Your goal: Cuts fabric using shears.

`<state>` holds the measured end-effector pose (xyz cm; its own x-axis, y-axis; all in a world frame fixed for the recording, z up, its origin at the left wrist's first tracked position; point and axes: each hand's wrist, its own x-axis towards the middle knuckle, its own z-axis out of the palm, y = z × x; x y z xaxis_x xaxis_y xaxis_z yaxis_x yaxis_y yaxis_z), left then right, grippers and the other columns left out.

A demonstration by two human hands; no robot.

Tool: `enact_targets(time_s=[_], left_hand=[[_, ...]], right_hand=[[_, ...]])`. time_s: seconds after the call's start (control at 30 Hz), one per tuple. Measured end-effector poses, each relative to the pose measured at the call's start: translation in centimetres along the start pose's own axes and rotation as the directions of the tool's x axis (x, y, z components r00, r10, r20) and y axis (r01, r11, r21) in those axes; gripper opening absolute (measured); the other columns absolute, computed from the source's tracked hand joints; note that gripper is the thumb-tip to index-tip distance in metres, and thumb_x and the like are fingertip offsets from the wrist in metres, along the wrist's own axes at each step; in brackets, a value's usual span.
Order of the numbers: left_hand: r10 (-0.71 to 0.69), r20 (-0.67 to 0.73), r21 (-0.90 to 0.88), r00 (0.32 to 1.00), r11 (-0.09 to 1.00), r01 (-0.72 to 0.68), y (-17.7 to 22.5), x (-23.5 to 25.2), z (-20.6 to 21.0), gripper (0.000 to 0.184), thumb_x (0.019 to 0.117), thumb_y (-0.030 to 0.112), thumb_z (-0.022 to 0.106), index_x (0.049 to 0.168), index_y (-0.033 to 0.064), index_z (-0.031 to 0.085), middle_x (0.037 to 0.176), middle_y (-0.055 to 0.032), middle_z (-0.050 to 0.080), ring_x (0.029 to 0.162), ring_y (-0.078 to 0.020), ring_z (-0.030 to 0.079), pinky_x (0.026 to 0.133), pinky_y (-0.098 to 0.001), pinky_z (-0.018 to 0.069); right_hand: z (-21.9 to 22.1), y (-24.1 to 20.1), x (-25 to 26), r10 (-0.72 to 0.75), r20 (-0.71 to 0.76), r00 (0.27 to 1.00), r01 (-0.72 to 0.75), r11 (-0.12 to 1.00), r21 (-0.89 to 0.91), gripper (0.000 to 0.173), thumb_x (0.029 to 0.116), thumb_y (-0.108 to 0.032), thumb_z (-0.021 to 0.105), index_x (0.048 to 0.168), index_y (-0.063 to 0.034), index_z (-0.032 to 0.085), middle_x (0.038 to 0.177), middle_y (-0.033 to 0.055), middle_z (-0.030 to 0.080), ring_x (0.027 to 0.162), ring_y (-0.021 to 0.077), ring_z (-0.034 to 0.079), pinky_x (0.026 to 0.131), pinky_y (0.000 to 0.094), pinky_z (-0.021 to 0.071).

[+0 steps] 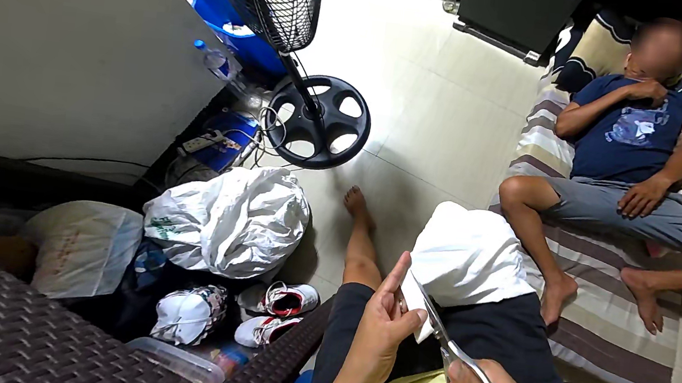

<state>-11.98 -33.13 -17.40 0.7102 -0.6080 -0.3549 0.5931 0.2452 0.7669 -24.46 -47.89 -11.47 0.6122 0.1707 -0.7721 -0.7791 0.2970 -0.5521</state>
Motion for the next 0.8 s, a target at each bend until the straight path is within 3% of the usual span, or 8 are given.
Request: enact_targets(time_s=[0.2,0.33,0.4,0.53,0.6,0.67,0.73,0.8], left_hand=[[-0.027,-0.019,0.013,0.999,1.0,0.027,-0.3,0.0,-0.1,0.09,0.0825,-0.012,0.058,0.16,-0.002,0.015,0.155,-0.0084,0.043,0.105,-0.0064,0.067,0.087,-0.0228,0.0562],[-0.039,-0.075,0.071,0.996,0.997,0.044,-0.5,0.3,-0.4,0.081,0.0827,-0.01,0.059,0.157,-0.0045,0.027,0.155,-0.0088,0.044,0.097,-0.0033,0.065,0.08,-0.019,0.0535],[-0.065,-0.097,0.107,0.993,0.991,0.075,-0.5,0.5,-0.6,0.071,0.0877,-0.007,0.056,0.155,-0.0037,0.034,0.153,-0.0088,0.049,0.109,-0.0064,0.065,0.089,-0.0222,0.0539],[-0.075,-0.178,0.233,0.981,0.966,0.116,-0.3,1.4,-1.1,0.041,0.1005,-0.001,0.047,0.14,-0.005,0.054,0.136,-0.0094,0.064,0.108,-0.0089,0.066,0.091,-0.0253,0.0542],[-0.084,-0.206,0.251,0.975,0.959,0.135,-0.4,2.1,-1.5,0.032,0.1003,-0.002,0.05,0.129,-0.0056,0.063,0.125,-0.0093,0.069,0.106,-0.0096,0.067,0.092,-0.0263,0.054],[-0.157,-0.211,0.186,0.965,0.962,0.198,-0.3,2.9,-1.7,0.03,0.0964,-0.007,0.053,0.123,-0.0042,0.065,0.116,-0.0085,0.071,0.093,-0.0094,0.068,0.082,-0.0247,0.056],[-0.305,-0.086,0.03,0.948,0.951,0.308,-0.2,3.3,-2.3,0.042,0.0925,-0.012,0.049,0.132,-0.0002,0.058,0.12,-0.0077,0.068,0.081,-0.0088,0.067,0.07,-0.0232,0.0566],[-0.406,0.177,-0.118,0.897,0.896,0.428,-0.5,3.5,-3.6,0.061,0.0882,-0.01,0.053,0.147,0.0069,0.046,0.131,-0.0061,0.065,0.084,-0.01,0.07,0.072,-0.0258,0.059]], right_hand=[[0.2,-0.1,0.2,0.053,-0.02,0.998,-0.053,0.999,0.01,0.038,0.1083,-0.039,0.045,0.082,-0.0141,0.056,0.057,-0.0093,0.049,0.045,-0.0003,0.049,0.044,0.0157,0.0427],[0.1,-0.1,0.5,0.098,-0.022,0.995,-0.097,0.994,0.04,0.04,0.1088,-0.04,0.044,0.081,-0.0143,0.056,0.056,-0.0085,0.049,0.044,0.0008,0.049,0.043,0.0163,0.0429],[0.0,-0.1,0.6,0.097,-0.017,0.995,-0.097,0.995,0.037,0.04,0.1088,-0.039,0.045,0.081,-0.014,0.056,0.056,-0.0082,0.049,0.044,0.0009,0.049,0.043,0.0163,0.043],[-1.1,-0.4,0.2,0.128,0.051,0.991,-0.126,0.991,-0.036,0.043,0.107,-0.049,0.041,0.086,-0.014,0.056,0.059,-0.0085,0.052,0.049,0.0022,0.054,0.048,0.0177,0.0468],[-2.1,-0.6,-0.4,0.169,0.088,0.982,-0.162,0.984,-0.075,0.052,0.1041,-0.06,0.038,0.086,-0.0144,0.057,0.061,-0.0077,0.054,0.051,0.0039,0.055,0.049,0.02,0.0481],[-3.3,-0.5,-1.1,0.191,0.114,0.975,-0.18,0.979,-0.096,0.059,0.0993,-0.07,0.037,0.087,-0.0159,0.058,0.062,-0.0074,0.055,0.052,0.0046,0.057,0.049,0.0208,0.0494],[-4.3,-0.4,-2.0,0.199,0.119,0.973,-0.188,0.977,-0.095,0.061,0.097,-0.073,0.037,0.086,-0.017,0.057,0.063,-0.0076,0.055,0.053,0.0044,0.057,0.05,0.0202,0.0496],[-4.9,-0.1,-2.8,0.197,0.119,0.973,-0.187,0.978,-0.087,0.063,0.0936,-0.077,0.039,0.085,-0.0181,0.058,0.063,-0.008,0.056,0.053,0.0037,0.057,0.05,0.0195,0.0492]])
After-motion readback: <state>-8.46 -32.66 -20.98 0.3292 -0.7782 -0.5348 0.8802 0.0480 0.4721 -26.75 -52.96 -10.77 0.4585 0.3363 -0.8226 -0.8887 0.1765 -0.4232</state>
